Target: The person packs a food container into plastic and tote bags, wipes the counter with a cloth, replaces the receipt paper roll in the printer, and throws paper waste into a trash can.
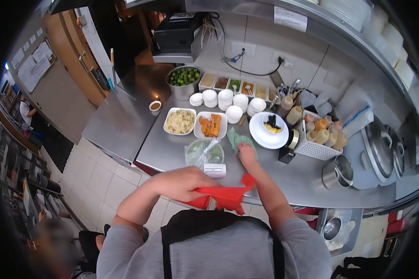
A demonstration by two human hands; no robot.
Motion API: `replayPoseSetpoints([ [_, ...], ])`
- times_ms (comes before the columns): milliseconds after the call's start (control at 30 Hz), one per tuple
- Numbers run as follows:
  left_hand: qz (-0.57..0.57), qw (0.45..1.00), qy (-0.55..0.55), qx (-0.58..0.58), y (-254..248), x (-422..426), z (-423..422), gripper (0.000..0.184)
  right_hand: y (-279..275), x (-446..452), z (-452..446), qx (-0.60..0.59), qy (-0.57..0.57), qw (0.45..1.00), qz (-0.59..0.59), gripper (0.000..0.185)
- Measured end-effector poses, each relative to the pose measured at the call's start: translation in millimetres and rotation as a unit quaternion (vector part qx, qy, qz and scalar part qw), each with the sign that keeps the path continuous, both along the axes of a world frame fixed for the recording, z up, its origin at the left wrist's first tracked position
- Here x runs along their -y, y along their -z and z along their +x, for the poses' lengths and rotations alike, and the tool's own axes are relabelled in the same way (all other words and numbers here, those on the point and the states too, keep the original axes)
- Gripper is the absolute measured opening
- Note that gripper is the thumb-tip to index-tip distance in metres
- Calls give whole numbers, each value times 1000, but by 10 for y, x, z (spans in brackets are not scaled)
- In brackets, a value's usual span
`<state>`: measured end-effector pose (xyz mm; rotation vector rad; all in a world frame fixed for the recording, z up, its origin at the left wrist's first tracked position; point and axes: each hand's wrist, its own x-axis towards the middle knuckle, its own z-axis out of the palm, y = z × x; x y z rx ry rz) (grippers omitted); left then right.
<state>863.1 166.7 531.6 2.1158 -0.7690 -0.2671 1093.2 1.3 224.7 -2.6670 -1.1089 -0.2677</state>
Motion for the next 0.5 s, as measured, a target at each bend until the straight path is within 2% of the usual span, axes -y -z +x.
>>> replayPoseSetpoints([
  [33,-46,998,35,-4,-80,-29,112,16,-38,25,36,-24,-5,999,28,17],
  [67,-17,999,26,-30,-210,-86,213,16,-77,45,87,-16,-5,999,29,17],
  [133,-95,995,-24,-24,-247,-205,425,23,-356,72,71,-27,-1,998,48,19],
  [200,-234,952,-173,-98,-276,-187,631,27,-619,147,29,-69,7,993,94,20],
  [233,-235,952,-169,-100,-269,-206,745,27,-723,230,-20,-106,12,986,126,21],
  [300,-381,873,-219,-210,-210,-287,980,40,-895,373,-113,-211,22,951,226,23],
  [367,-394,860,-236,-223,-83,-403,1136,42,-1062,541,-254,-350,26,861,369,25],
  [433,-412,841,-260,-236,123,-535,1211,45,-1255,658,-397,-473,19,718,510,27],
  [500,-423,818,-307,-238,306,-687,1246,42,-1473,688,-520,-531,-4,603,595,29],
])
